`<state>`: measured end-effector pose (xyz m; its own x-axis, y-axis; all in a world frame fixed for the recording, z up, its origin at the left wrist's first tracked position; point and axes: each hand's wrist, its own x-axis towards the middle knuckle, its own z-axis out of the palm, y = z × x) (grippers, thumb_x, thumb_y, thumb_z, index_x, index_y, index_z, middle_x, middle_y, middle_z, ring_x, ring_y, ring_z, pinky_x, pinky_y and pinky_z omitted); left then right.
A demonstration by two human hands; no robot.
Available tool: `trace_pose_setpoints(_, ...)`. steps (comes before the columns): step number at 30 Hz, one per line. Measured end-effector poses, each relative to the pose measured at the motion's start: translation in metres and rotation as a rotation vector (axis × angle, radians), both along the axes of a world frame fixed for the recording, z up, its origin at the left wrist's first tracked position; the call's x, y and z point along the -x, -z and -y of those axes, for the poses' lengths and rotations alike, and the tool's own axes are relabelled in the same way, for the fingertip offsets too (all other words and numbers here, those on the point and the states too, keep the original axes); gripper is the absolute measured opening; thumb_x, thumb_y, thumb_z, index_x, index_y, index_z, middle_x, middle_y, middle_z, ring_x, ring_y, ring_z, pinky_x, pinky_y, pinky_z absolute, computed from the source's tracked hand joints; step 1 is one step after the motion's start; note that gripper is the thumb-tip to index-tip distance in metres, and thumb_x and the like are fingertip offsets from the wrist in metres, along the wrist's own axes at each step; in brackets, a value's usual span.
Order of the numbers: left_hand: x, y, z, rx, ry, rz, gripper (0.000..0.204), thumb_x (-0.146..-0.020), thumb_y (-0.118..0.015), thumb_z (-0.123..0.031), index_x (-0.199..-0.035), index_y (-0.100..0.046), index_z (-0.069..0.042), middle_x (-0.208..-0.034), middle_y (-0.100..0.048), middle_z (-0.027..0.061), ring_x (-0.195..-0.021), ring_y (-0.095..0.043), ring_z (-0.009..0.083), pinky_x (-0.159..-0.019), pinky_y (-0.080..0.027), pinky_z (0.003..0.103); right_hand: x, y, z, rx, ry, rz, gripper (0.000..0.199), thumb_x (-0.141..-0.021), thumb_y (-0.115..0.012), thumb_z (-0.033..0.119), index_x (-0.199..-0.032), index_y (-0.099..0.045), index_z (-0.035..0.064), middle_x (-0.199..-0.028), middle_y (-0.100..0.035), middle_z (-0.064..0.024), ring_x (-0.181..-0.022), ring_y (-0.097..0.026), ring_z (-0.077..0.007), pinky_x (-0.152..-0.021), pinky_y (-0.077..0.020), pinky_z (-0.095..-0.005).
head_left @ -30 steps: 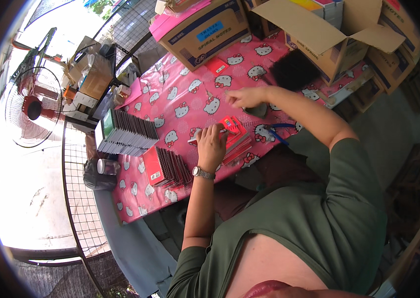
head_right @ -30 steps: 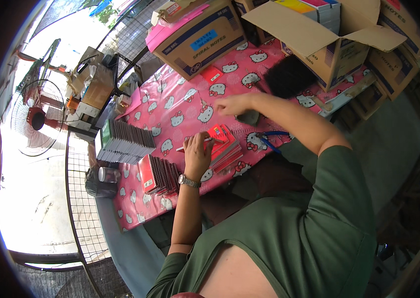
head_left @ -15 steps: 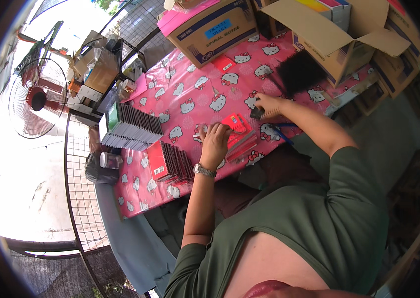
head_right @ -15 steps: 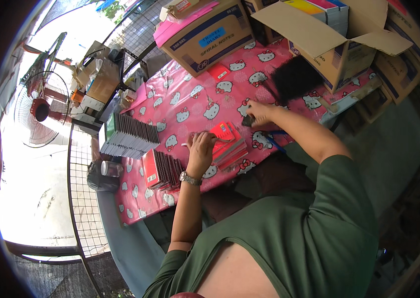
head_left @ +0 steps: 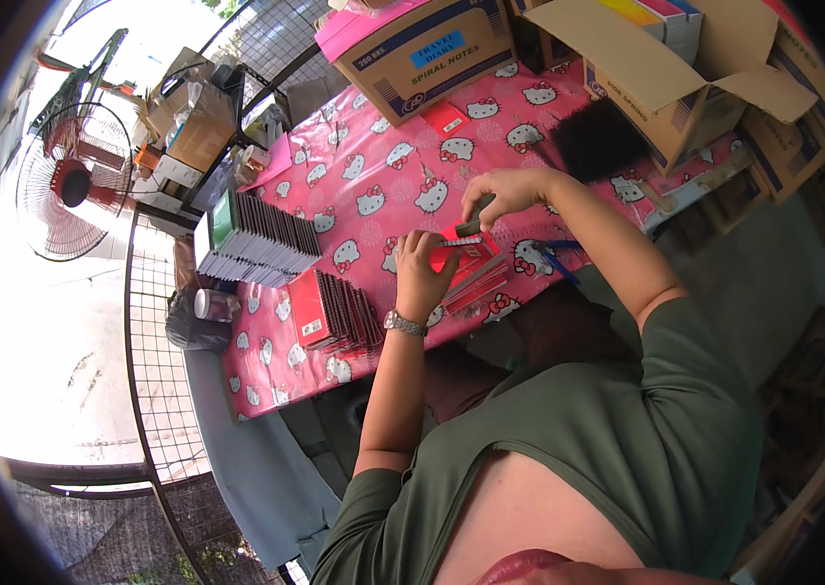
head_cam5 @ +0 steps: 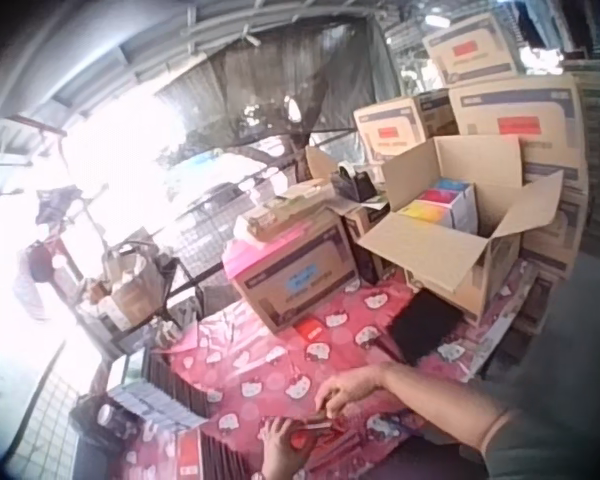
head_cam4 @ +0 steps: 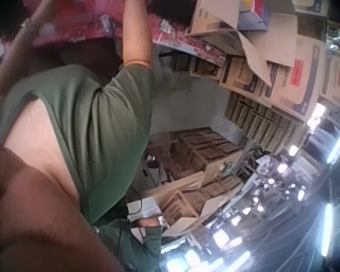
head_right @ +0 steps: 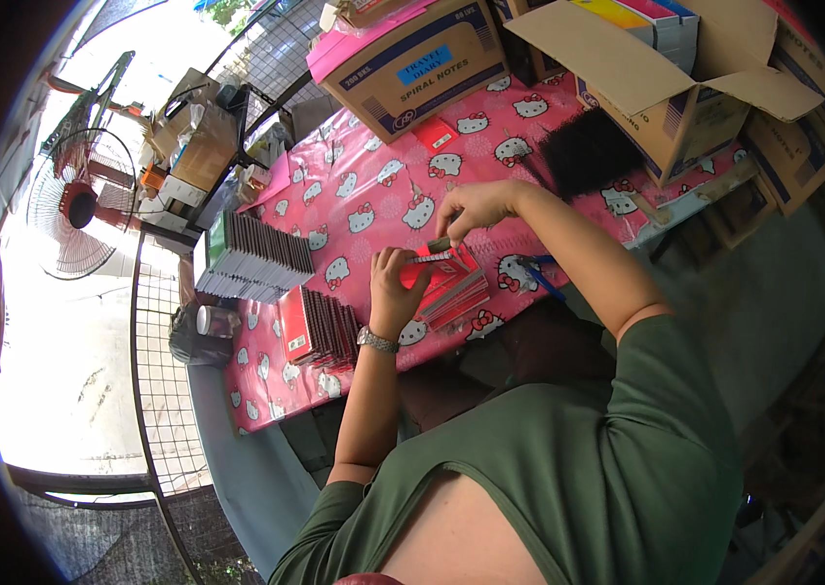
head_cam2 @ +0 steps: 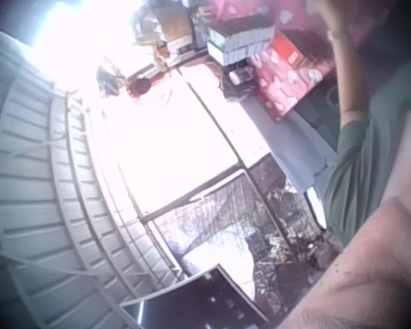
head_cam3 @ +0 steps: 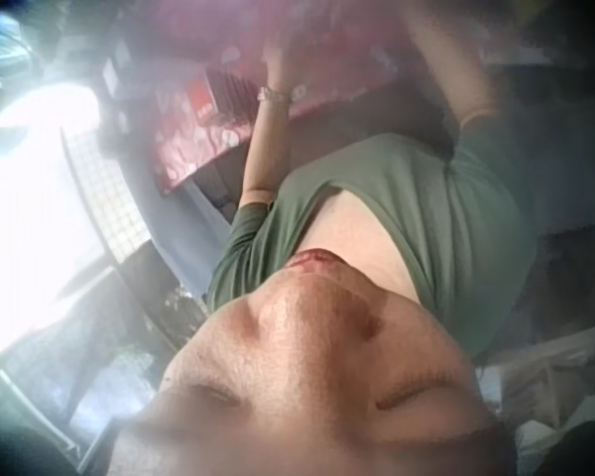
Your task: The person organizes a stack of notebooks, placing a metal spring onto the side of a notebook cover and then setting it onto a stack.
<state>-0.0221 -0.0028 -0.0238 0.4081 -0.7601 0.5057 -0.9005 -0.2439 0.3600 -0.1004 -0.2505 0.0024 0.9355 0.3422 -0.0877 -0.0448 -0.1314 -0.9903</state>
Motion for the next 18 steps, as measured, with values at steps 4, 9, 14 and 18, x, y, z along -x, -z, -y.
trace_pose_setpoints(4,-0.018,0.003,-0.017,0.058,-0.022,-0.23,0.025,-0.074,-0.076,-0.01,-0.096,-0.063,-0.006,-0.097,-0.061,0.0109,-0.095,-0.056,0.0327,-0.086,-0.045,0.044,0.003,-0.002,-0.003,-0.291,-0.082,0.017,0.045,-0.08,-0.063,0.021,-0.121,-0.066,0.0037,-0.114,-0.066,-0.007,-0.106,-0.06,-0.0161,-0.095,-0.0448,-0.0311)
trace_pose_setpoints(9,-0.021,0.005,-0.029,0.0,-0.03,-0.342,0.023,-0.08,-0.074,-0.01,-0.099,-0.063,-0.003,-0.096,-0.062,0.0106,-0.087,-0.062,0.0263,-0.073,-0.049,0.036,-0.009,0.01,-0.006,-0.309,-0.118,0.028,0.045,-0.08,-0.066,0.02,-0.122,-0.064,0.0045,-0.113,-0.065,-0.0068,-0.104,-0.06,-0.014,-0.094,-0.0451,-0.0301)
trace_pose_setpoints(14,-0.031,0.006,-0.027,-0.042,0.028,-0.487,0.022,-0.086,-0.072,-0.008,-0.104,-0.061,0.0,-0.096,-0.063,0.0079,-0.077,-0.064,0.0142,-0.065,-0.051,0.027,-0.015,0.009,-0.012,-0.119,0.033,0.001,0.049,-0.077,-0.068,0.017,-0.124,-0.064,0.0027,-0.122,-0.064,-0.0091,-0.113,-0.058,-0.0171,-0.101,-0.0414,-0.0318)
trace_pose_setpoints(18,-0.039,0.011,-0.025,-0.012,0.053,-0.554,0.022,-0.086,-0.071,-0.007,-0.104,-0.06,0.001,-0.094,-0.065,0.0066,-0.077,-0.063,0.011,-0.069,-0.051,0.026,-0.019,-0.003,-0.015,0.028,-0.028,-0.079,0.05,-0.074,-0.07,0.021,-0.121,-0.064,0.002,-0.119,-0.065,-0.0081,-0.11,-0.059,-0.0168,-0.1,-0.0422,-0.0318)
